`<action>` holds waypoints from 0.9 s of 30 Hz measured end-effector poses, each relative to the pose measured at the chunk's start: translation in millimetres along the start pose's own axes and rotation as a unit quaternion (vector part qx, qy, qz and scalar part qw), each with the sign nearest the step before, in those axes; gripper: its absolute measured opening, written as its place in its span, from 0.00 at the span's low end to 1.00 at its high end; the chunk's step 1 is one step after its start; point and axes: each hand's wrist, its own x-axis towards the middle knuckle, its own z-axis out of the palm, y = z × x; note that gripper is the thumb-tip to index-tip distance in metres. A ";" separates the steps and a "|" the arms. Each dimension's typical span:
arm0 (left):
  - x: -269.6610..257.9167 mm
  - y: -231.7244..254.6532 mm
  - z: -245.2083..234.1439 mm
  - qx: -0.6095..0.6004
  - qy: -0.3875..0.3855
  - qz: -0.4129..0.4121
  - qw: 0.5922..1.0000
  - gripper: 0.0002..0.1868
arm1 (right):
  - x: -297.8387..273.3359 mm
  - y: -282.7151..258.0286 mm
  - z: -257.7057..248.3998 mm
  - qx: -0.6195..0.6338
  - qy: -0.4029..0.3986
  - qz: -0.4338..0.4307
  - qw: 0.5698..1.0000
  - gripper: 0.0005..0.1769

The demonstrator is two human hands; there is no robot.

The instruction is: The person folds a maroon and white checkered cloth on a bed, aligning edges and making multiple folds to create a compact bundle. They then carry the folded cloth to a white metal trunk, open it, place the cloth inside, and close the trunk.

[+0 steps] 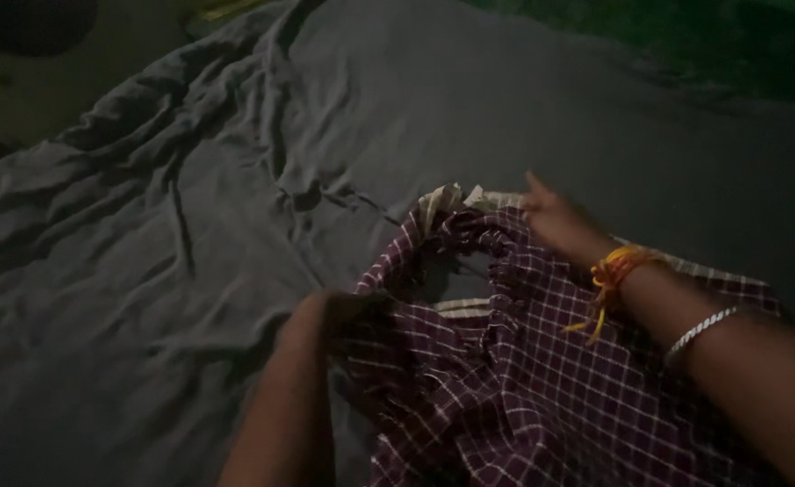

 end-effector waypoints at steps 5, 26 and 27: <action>-12.6 -20.7 9.7 0.010 0.019 -0.033 0.999 0.26 | -0.3 12.8 21.8 0.018 -0.019 -0.081 0.996 0.41; -85.0 -22.7 95.9 -0.801 -0.003 0.269 0.534 0.13 | -162.1 -16.9 157.7 -0.075 -0.188 -0.256 0.945 0.61; -84.4 -22.9 101.9 -0.793 -0.003 0.286 0.538 0.13 | -165.6 -10.5 167.2 -0.066 -0.164 -0.252 0.952 0.57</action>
